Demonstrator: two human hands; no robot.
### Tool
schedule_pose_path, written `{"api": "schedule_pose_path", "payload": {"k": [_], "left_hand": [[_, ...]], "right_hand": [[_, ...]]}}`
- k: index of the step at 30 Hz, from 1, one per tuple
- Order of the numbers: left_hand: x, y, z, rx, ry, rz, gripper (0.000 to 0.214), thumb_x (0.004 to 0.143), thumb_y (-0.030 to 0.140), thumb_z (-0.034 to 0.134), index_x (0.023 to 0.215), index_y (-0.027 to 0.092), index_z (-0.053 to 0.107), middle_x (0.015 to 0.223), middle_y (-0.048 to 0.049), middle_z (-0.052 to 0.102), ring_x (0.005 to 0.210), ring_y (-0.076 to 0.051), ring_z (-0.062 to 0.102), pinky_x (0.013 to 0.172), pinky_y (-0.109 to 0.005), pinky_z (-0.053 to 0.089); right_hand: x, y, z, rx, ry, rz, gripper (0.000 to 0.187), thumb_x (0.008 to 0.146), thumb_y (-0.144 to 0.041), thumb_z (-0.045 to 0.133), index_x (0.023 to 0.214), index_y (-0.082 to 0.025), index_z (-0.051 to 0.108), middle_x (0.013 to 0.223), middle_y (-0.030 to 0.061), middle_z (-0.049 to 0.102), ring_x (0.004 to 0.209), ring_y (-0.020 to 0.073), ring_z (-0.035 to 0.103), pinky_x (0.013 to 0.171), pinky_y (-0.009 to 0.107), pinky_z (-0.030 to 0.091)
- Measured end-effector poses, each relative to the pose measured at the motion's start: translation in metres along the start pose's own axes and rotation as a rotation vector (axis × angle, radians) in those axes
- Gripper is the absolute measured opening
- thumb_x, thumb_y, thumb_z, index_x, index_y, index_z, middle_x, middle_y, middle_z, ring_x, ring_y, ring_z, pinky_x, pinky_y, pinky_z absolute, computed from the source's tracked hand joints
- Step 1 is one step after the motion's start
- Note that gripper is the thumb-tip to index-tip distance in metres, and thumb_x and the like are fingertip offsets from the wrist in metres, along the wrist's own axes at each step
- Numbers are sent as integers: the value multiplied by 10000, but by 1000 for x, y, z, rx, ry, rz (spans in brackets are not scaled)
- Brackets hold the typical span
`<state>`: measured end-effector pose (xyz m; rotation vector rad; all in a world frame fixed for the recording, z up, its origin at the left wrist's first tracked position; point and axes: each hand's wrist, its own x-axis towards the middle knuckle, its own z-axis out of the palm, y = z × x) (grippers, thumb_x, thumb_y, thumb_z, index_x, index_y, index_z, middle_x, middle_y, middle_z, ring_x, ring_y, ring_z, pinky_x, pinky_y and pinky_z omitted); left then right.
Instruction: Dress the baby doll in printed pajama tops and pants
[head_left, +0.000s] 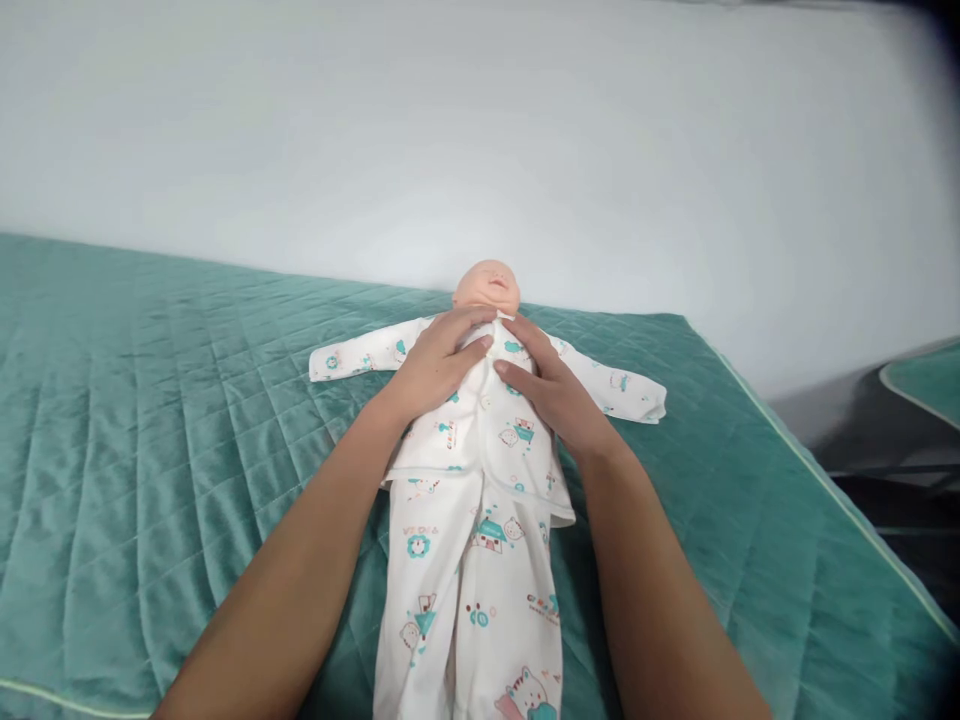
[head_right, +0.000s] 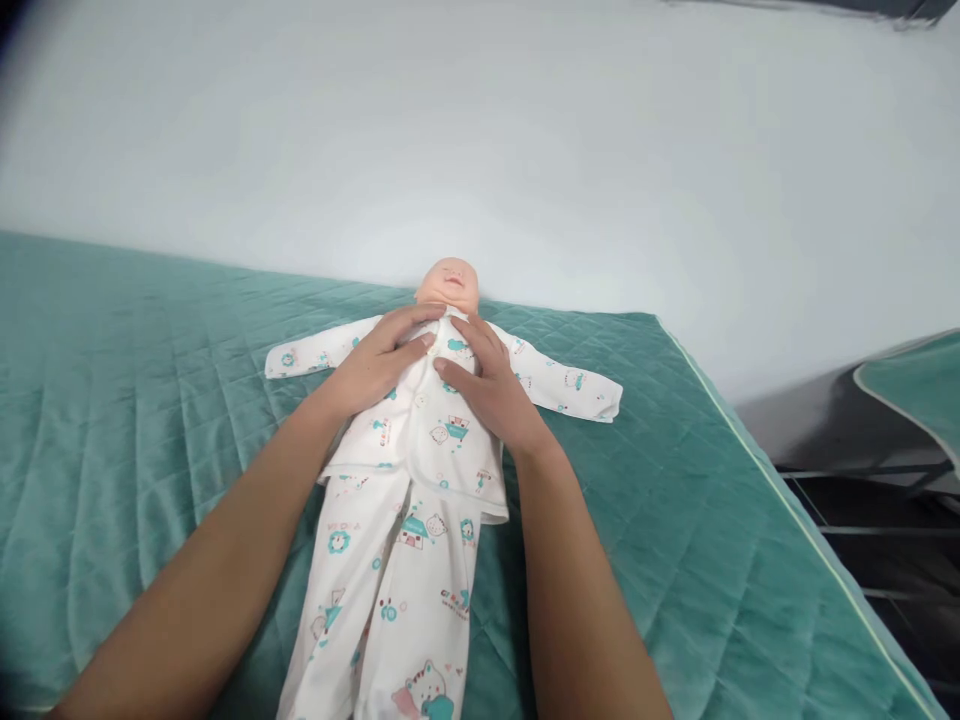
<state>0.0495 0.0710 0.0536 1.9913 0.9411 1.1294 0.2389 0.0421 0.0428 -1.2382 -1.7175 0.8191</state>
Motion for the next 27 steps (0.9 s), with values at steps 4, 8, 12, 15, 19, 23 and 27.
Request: {"api": "schedule_pose_path", "payload": {"k": [4,8,12,15,19,23,27], "left_hand": [[-2,-5,2,-15,52,11,364,972,351,499,1299,238,614,1422,-68,594,1352,-215,495,1156,-385,346],[-22,-25,-1,80,311,-45,383,997,361,429,1262,172,630,1378,-121,624,1316,-224,539,1162,-401,354],[-59,-51,-28,503,325,-101,439,990,297,408,1363,125,563,1492,-160,528,1474,-255,368,1238,-441,243],[-85,-64,-62,780,209,-240,534,949,249,462,1477,168,462,1617,-124,367,1534,-291,247,1254,-524,169],[-99,-70,-92,843,195,-518,587,937,191,433,1524,197,416,1614,-137,366,1488,-327,337,1209,-552,260],[-96,-68,-95,809,176,-540,568,954,177,400,1521,172,420,1549,-149,465,1454,-327,385,1200,-564,253],[-95,-66,-91,785,221,-534,535,958,166,388,1489,163,461,1518,-171,492,1452,-339,378,1186,-580,247]], "right_hand": [[-8,2,2,2,13,1,663,846,-522,682,1458,-368,476,1644,-21,313,1544,228,206,1269,485,175],[-30,8,12,-68,113,-5,671,922,-584,552,1520,-324,394,1665,25,272,1540,214,229,1266,469,193],[-65,29,-12,-476,225,-64,667,996,-553,375,1544,-174,356,1684,125,190,1559,232,163,1260,484,178],[-85,50,-51,-858,235,105,693,997,-498,379,1556,-93,319,1678,185,172,1561,309,124,1240,529,182],[-101,65,-87,-1017,192,393,693,1002,-507,348,1559,-95,324,1628,186,321,1508,329,289,1218,513,233],[-113,61,-91,-1027,144,463,668,1017,-521,269,1566,-145,334,1637,128,328,1520,293,272,1227,499,205],[-119,56,-87,-1017,146,494,678,1017,-537,233,1584,-173,306,1655,113,289,1533,298,239,1227,515,192]]}}
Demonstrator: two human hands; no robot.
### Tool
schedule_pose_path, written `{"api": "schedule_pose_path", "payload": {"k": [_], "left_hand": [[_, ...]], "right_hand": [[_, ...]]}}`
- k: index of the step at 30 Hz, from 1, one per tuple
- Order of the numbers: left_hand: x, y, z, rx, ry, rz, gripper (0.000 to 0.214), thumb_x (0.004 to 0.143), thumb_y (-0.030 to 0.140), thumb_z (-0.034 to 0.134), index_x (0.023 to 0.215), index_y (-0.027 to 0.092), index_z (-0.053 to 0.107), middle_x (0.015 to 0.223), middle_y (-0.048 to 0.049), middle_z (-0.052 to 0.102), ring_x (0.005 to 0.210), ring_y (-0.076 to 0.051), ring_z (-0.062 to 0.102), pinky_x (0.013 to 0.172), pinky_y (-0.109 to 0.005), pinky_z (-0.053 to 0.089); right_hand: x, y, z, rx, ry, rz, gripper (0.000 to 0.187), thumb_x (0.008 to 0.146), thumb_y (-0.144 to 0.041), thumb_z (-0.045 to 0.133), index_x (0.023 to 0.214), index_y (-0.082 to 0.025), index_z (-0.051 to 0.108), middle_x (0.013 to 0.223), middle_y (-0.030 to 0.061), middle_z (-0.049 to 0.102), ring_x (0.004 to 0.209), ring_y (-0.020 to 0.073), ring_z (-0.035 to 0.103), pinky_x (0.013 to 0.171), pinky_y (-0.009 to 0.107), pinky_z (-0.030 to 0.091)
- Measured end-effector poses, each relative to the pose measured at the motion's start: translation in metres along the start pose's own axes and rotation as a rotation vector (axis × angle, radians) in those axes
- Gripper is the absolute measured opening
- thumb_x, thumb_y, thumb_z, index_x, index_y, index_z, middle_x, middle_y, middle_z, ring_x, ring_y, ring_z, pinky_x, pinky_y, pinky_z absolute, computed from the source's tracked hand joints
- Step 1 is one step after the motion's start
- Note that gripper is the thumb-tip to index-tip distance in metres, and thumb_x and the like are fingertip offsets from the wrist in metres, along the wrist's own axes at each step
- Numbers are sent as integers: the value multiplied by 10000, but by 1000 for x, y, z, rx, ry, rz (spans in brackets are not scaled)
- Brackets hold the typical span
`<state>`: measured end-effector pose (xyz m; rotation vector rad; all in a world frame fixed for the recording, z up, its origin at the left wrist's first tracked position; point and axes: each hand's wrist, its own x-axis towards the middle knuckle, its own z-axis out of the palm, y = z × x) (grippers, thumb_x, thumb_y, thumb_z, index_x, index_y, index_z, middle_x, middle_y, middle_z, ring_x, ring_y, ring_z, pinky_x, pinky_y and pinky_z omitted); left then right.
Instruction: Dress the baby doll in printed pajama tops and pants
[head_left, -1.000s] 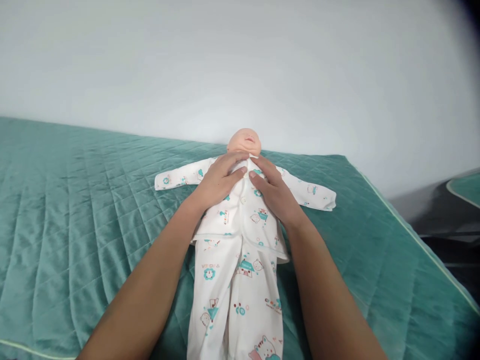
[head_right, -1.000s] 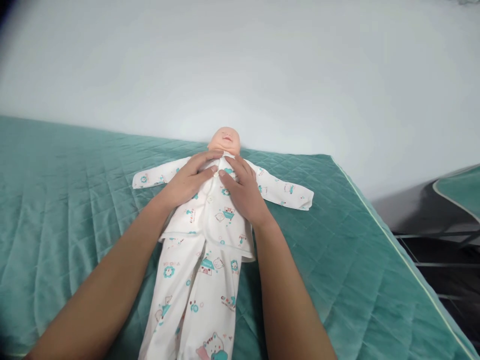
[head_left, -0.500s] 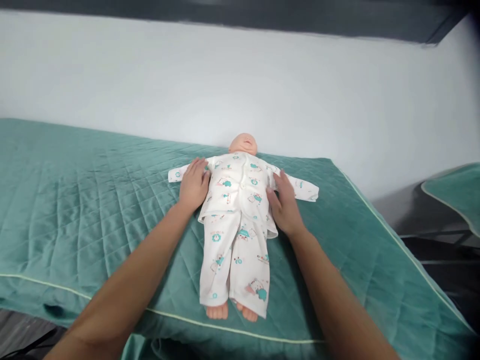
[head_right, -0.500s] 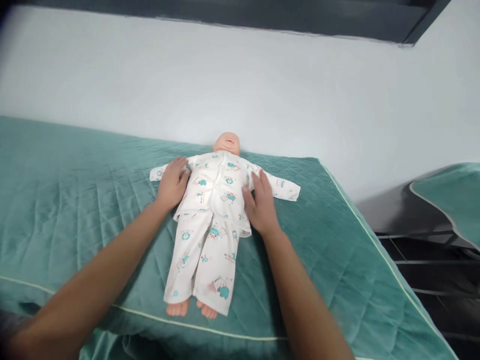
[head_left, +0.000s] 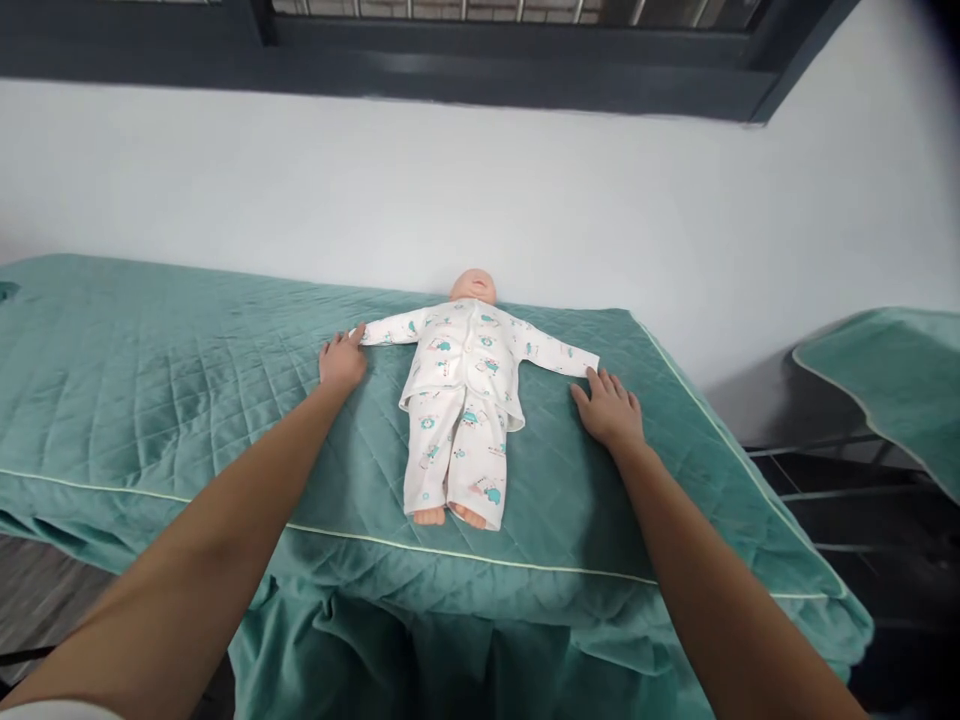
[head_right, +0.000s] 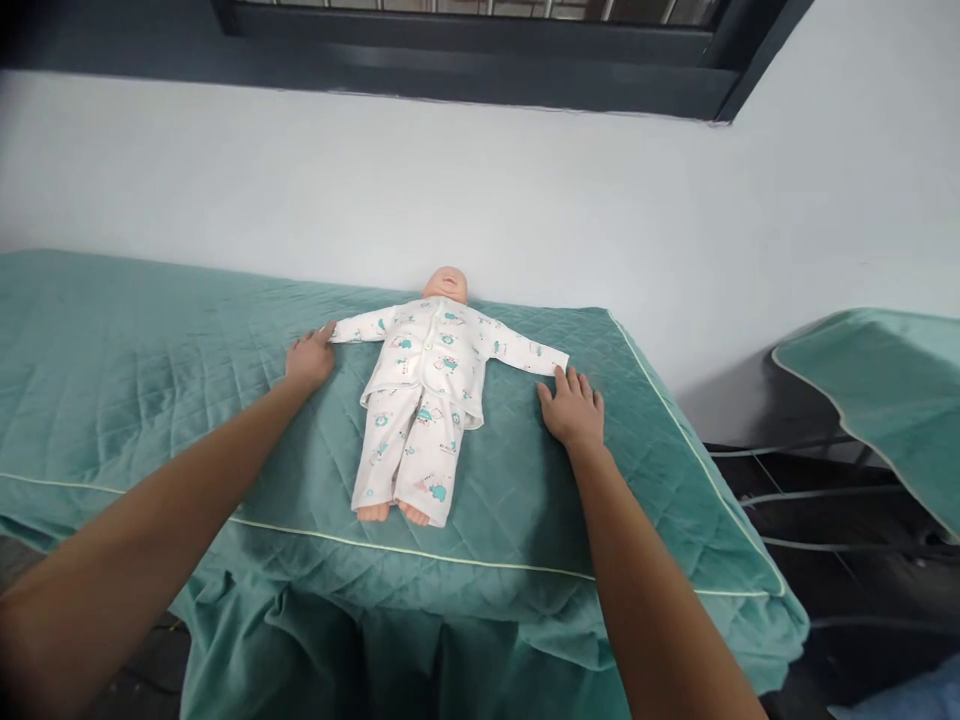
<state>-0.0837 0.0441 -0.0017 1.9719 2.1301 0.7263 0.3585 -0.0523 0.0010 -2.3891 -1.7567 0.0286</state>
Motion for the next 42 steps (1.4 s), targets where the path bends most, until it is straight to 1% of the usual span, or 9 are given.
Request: {"api": "schedule_pose_path", "payload": {"k": [7,11,20,23,25,29,33,37,42], "left_hand": [[1,-6,-4,-69,66,-65,449,1003,235,365,1423,204,519,1331,-104,647,1293,-307,530,1145,-563,316],[3,-8,-3,-25,71,-86,494,953,140,400,1430,157,527,1401,-187,587,1334,-362,491,1154,-630,229],[-6,-8,-1,55,30,-106,592,920,138,396,1512,152,423,1570,-157,434,1488,-354,303,1200,-684,93],[-38,-2,-5,107,29,-94,579,944,191,365,1518,127,404,1585,-177,401,1480,-346,332,1205,-656,169],[-76,4,-7,120,42,-36,561,963,239,361,1506,110,420,1579,-185,408,1451,-341,387,1206,-611,229],[-176,13,-10,80,39,215,481,999,297,342,1442,189,498,1537,-111,491,1431,-282,429,1233,-554,214],[-247,18,-17,-50,-49,404,381,1010,314,370,1342,229,536,1545,-80,482,1454,-245,404,1248,-561,161],[-263,26,-24,-150,-76,412,245,952,351,523,1149,219,583,1475,-99,541,1413,-257,448,1235,-577,181],[-256,36,-20,-196,-32,421,147,939,304,543,1041,240,626,1386,-68,595,1319,-239,525,1223,-578,199]], "right_hand": [[0,1,0,3,14,1,684,1008,-547,236,1579,-181,323,1650,103,306,1529,295,249,1225,516,203],[-2,0,1,7,47,-7,670,1007,-541,246,1565,-187,353,1639,106,331,1519,297,275,1217,517,226],[-4,-5,2,33,111,11,683,1011,-468,311,1566,-70,292,1594,178,391,1495,321,321,1202,509,253],[-19,-7,0,55,114,11,664,1012,-413,350,1560,-44,285,1587,206,391,1494,330,324,1199,499,264],[-45,-10,1,84,112,-38,651,1005,-395,383,1544,-37,314,1580,217,397,1493,334,325,1204,505,258],[-134,-30,6,311,191,-219,585,950,-360,507,1458,-79,442,1496,211,504,1437,336,409,1179,530,320],[-219,-70,0,627,219,-443,578,958,-309,529,1501,-219,351,1544,138,427,1454,268,370,1176,520,359],[-242,-113,-14,551,161,-622,588,923,-225,565,1479,-209,375,1582,137,360,1497,288,265,1184,530,343],[-225,-147,-19,329,169,-663,261,910,-124,515,1149,-164,613,1535,145,446,1483,334,280,1187,591,276]]}}
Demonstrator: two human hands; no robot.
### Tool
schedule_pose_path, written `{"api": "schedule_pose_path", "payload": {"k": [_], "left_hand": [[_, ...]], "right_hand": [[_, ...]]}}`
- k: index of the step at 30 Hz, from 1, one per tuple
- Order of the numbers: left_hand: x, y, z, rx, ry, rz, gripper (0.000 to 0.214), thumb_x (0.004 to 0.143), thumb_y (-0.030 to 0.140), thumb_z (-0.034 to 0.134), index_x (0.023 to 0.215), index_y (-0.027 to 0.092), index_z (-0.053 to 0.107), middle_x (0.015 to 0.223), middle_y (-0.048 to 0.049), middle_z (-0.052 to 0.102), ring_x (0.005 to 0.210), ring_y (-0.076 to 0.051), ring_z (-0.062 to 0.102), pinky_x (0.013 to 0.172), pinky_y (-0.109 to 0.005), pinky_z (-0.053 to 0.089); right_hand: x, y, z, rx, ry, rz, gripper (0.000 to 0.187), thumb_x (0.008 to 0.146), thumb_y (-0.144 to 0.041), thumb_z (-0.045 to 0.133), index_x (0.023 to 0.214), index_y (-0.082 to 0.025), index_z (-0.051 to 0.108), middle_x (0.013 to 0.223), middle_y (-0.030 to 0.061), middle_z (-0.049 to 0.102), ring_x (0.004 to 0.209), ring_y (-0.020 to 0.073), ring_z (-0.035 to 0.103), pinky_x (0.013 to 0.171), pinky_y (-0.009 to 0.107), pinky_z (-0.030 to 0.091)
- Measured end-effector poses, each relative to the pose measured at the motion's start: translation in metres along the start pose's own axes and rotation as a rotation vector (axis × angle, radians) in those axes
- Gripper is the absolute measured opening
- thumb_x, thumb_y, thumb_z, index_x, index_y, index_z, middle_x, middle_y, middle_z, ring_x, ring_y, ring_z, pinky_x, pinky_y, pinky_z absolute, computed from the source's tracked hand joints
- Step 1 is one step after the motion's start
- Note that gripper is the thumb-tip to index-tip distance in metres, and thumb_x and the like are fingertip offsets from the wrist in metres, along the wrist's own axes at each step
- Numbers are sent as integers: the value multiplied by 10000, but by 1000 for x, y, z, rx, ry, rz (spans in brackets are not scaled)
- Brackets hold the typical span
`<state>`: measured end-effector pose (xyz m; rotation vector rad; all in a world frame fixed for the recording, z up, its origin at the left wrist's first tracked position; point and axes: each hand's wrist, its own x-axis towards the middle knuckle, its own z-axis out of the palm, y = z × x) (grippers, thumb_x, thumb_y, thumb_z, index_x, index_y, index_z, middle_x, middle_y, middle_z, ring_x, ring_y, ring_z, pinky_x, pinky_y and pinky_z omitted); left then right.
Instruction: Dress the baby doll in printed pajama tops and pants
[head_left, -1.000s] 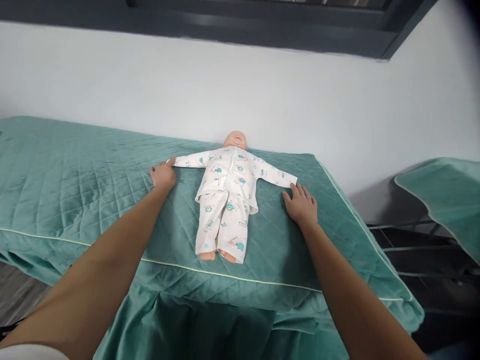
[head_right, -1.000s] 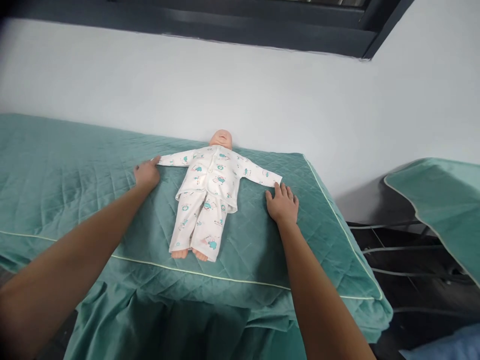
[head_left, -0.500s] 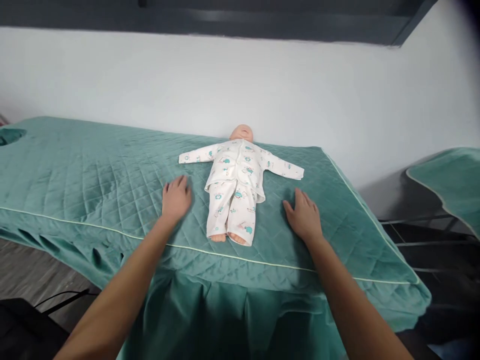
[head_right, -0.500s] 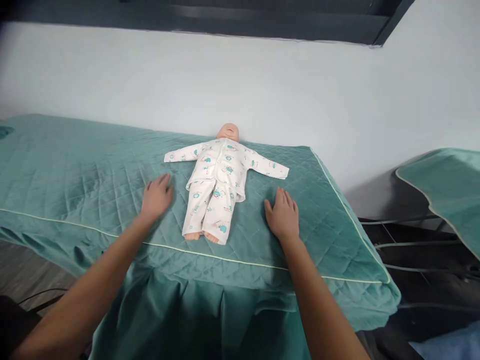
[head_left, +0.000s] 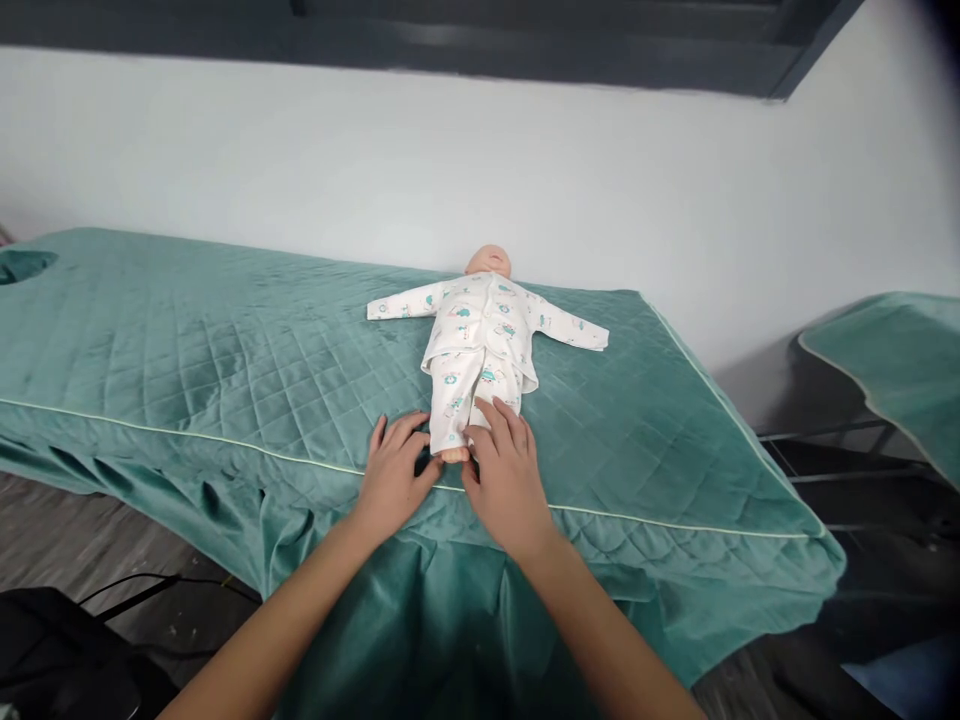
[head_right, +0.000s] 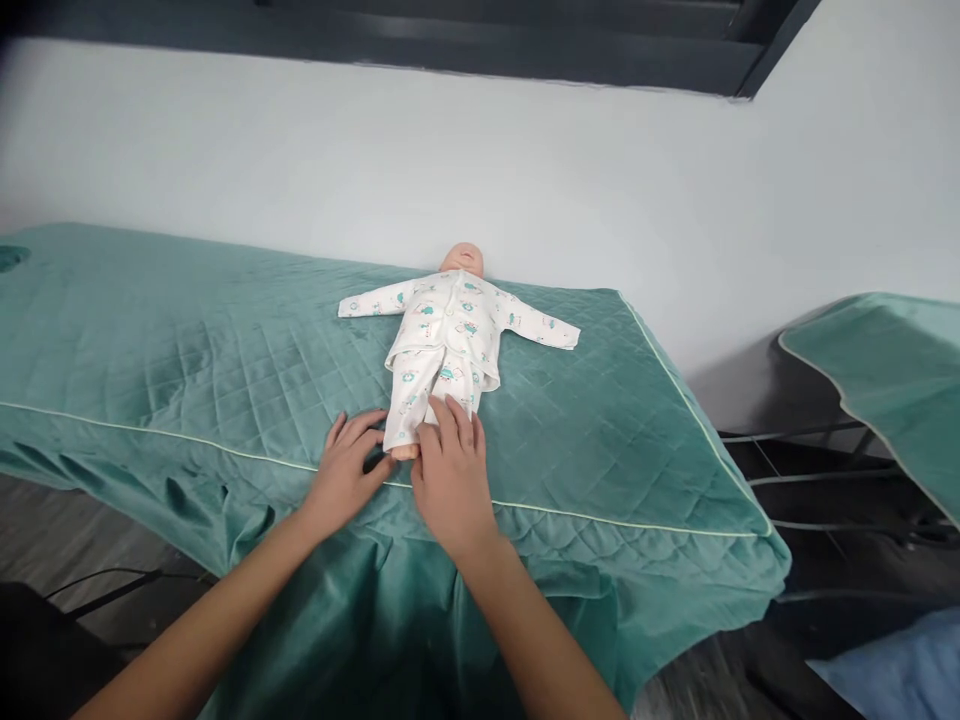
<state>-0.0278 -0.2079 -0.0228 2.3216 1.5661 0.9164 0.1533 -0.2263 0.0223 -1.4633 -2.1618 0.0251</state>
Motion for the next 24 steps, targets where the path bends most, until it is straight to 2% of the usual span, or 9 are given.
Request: {"api": "schedule_pose_path", "payload": {"k": [3,5,8,11,14,16,18,20,24], "left_hand": [[1,1,3,-30,42,9,139,949,267,518,1012,239,639,1341,-52,622,1277,-219,555,1222,-570,215],[-2,0,3,-82,80,9,142,951,237,503,1000,233,636,1292,-49,648,1251,-208,573,1219,-561,238],[-10,-4,1,-161,148,24,127,945,210,497,976,221,620,1227,-57,674,1215,-203,592,1193,-529,319],[-18,-9,0,-129,183,59,78,926,204,526,935,216,602,1228,-68,667,1207,-221,588,1161,-523,370],[-23,-9,2,-84,183,59,59,922,222,552,975,213,575,1304,-92,626,1258,-252,561,1145,-551,382],[-24,-5,2,-102,215,23,157,924,231,557,1078,205,544,1387,-128,564,1320,-275,518,1110,-547,423],[-23,3,0,-136,246,14,281,925,227,558,1200,202,506,1436,-150,512,1354,-282,488,1084,-525,460],[-19,14,-4,-149,243,65,367,923,211,562,1282,216,485,1447,-146,494,1359,-278,480,1088,-515,465],[-1,36,-8,-99,149,231,377,915,167,551,1283,242,519,1468,-123,492,1418,-290,414,1151,-545,412]], "right_hand": [[9,-1,4,-41,20,49,153,907,-145,549,1032,-164,636,1460,158,518,1454,362,323,1162,622,293],[9,-1,3,-19,21,49,112,909,-162,566,987,-183,644,1418,134,553,1438,365,342,1153,631,303],[3,-3,-2,53,54,32,98,911,-151,557,922,-202,640,1359,101,586,1423,334,361,1161,592,327],[-7,-6,-8,82,82,19,109,910,-133,542,898,-201,627,1359,109,571,1427,318,351,1168,567,337],[-18,-5,-13,94,65,15,148,926,-139,526,1002,-211,629,1426,117,515,1445,321,326,1169,585,334],[-25,0,-14,156,62,39,278,921,-142,532,1176,-233,595,1464,114,479,1446,306,330,1158,564,366],[-31,8,-13,253,89,110,467,893,-134,554,1340,-258,502,1470,113,466,1415,287,376,1119,525,428],[-36,19,-8,338,151,220,558,849,-123,570,1378,-260,458,1413,121,499,1333,279,459,1042,496,493],[-36,38,1,436,214,417,379,787,-136,565,1157,-213,541,1119,94,609,1031,240,597,866,427,549]]}}
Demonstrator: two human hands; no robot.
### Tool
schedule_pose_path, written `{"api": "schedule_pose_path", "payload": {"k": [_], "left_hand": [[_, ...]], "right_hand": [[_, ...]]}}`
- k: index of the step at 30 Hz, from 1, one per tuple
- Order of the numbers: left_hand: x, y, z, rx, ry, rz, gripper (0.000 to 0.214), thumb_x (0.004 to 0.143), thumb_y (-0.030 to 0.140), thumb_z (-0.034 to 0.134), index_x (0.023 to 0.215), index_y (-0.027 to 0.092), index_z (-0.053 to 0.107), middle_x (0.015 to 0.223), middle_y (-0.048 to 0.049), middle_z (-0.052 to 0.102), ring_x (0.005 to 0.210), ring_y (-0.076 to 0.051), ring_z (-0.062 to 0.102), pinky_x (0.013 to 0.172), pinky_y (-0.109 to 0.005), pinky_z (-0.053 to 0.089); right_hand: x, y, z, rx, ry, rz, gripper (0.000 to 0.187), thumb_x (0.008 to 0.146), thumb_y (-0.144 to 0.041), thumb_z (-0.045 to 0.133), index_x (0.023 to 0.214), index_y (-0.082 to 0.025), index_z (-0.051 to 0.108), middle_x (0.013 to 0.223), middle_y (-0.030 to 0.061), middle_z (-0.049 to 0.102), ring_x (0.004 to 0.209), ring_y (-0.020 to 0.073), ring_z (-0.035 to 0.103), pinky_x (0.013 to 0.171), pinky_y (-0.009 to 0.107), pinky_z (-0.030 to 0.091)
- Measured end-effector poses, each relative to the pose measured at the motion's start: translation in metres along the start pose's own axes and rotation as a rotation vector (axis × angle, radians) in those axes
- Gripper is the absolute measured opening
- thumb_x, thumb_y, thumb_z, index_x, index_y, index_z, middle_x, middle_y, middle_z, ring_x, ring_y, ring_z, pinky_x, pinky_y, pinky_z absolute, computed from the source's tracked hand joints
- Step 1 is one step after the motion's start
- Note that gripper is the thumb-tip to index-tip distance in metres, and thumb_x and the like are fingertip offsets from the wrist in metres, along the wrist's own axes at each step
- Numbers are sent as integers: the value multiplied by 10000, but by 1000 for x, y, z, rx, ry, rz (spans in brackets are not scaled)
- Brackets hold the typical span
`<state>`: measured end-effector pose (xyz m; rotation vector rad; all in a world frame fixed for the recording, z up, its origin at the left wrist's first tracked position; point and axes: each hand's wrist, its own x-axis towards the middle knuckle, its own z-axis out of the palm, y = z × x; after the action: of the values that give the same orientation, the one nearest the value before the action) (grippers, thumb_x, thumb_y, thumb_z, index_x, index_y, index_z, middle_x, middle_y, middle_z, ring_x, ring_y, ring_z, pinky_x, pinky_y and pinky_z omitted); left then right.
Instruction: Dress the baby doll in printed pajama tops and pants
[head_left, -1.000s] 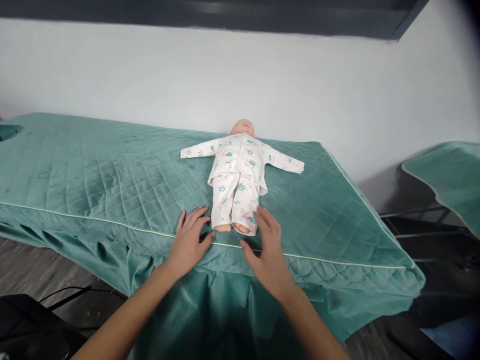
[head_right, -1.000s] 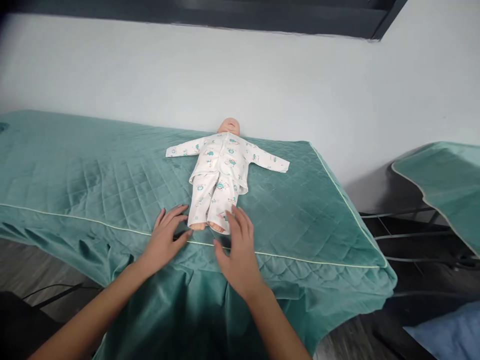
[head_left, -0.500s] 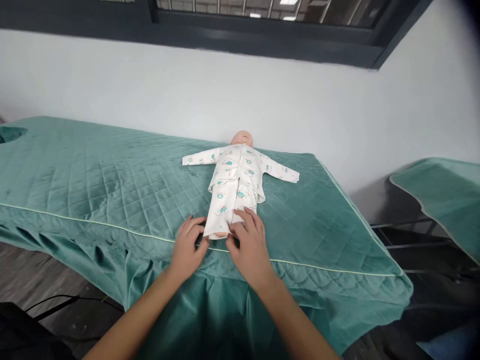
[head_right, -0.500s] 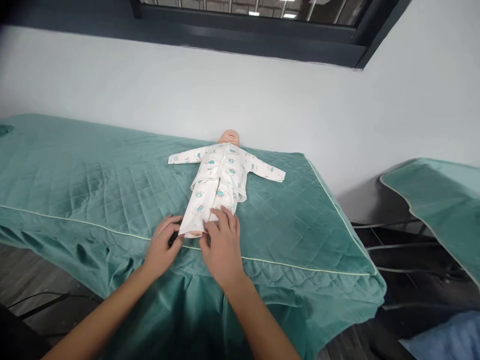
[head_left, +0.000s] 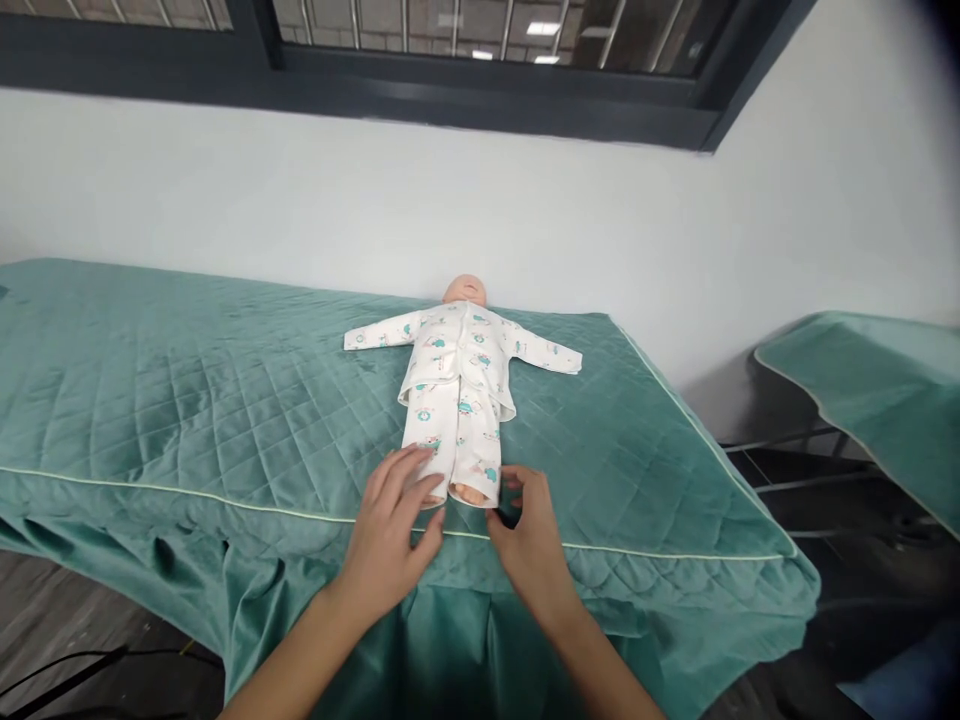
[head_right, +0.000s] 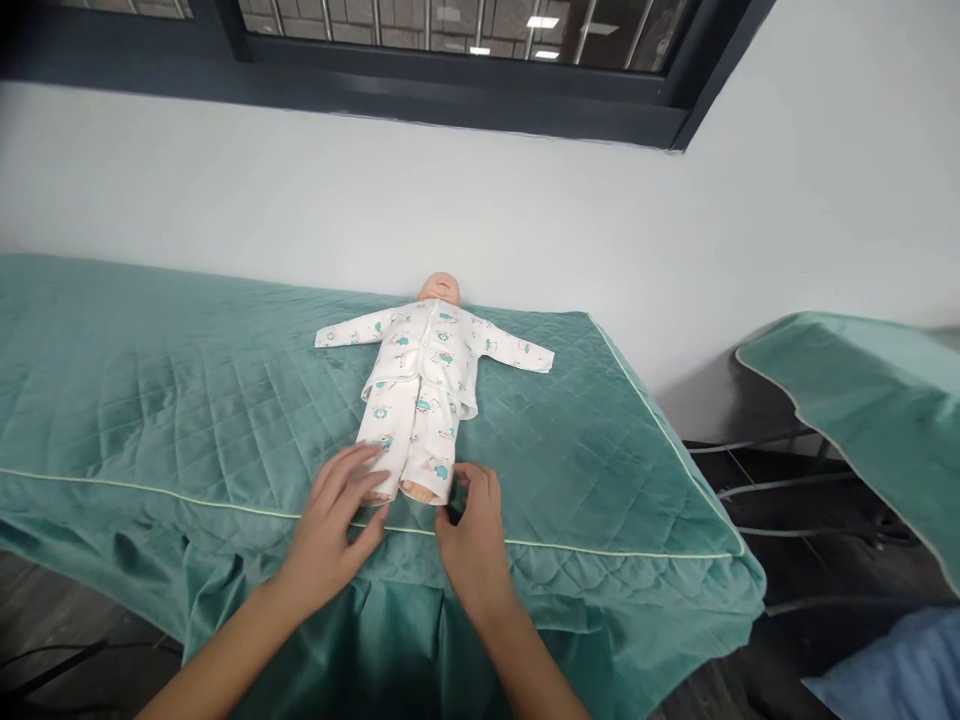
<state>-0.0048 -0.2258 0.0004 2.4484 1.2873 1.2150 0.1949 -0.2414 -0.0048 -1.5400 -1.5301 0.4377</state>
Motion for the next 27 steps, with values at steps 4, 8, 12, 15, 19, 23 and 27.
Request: {"api": "schedule_pose_path", "payload": {"k": [4,8,12,15,19,23,27], "left_hand": [[17,4,9,53,-93,82,357,902,133,526,1247,221,551,1491,-120,487,1463,-296,355,1189,-558,376],[19,-1,19,84,-93,68,263,904,121,518,1141,213,586,1440,-110,540,1442,-281,393,1183,-548,389],[21,-3,23,111,-79,84,296,912,97,505,1174,211,579,1425,-103,562,1413,-258,436,1187,-535,383],[24,-3,23,123,-73,96,263,917,91,503,1131,215,594,1395,-94,587,1402,-259,447,1170,-538,393],[26,2,20,53,-23,81,195,919,104,516,1064,220,577,1350,-85,614,1375,-259,473,1150,-544,409],[21,8,16,-33,22,30,179,924,120,514,1059,235,542,1354,-95,599,1377,-275,472,1098,-540,466],[0,11,14,18,14,31,279,928,105,509,1175,233,531,1440,-118,527,1417,-281,426,1124,-535,451]], "right_hand": [[8,-4,-3,80,-72,121,247,811,-165,561,1055,-203,542,887,32,625,809,195,605,761,356,534],[10,-16,-9,36,-217,113,238,830,-227,607,1066,-213,580,918,28,646,848,205,614,759,348,511],[9,-14,-11,70,-244,120,158,897,-289,566,1035,-215,589,898,21,644,826,188,600,736,318,492],[10,-7,-9,107,-246,117,91,919,-259,535,971,-217,596,841,0,619,765,159,570,702,282,464],[11,-3,-13,166,-220,40,91,922,-239,527,900,-209,610,802,-9,591,733,144,540,683,264,438],[6,-4,-20,120,-194,3,129,923,-224,496,829,-211,585,797,6,583,726,154,544,674,272,444],[-9,-5,-26,26,-257,71,102,921,-244,496,905,-221,594,859,28,620,743,173,585,687,295,473]]}}
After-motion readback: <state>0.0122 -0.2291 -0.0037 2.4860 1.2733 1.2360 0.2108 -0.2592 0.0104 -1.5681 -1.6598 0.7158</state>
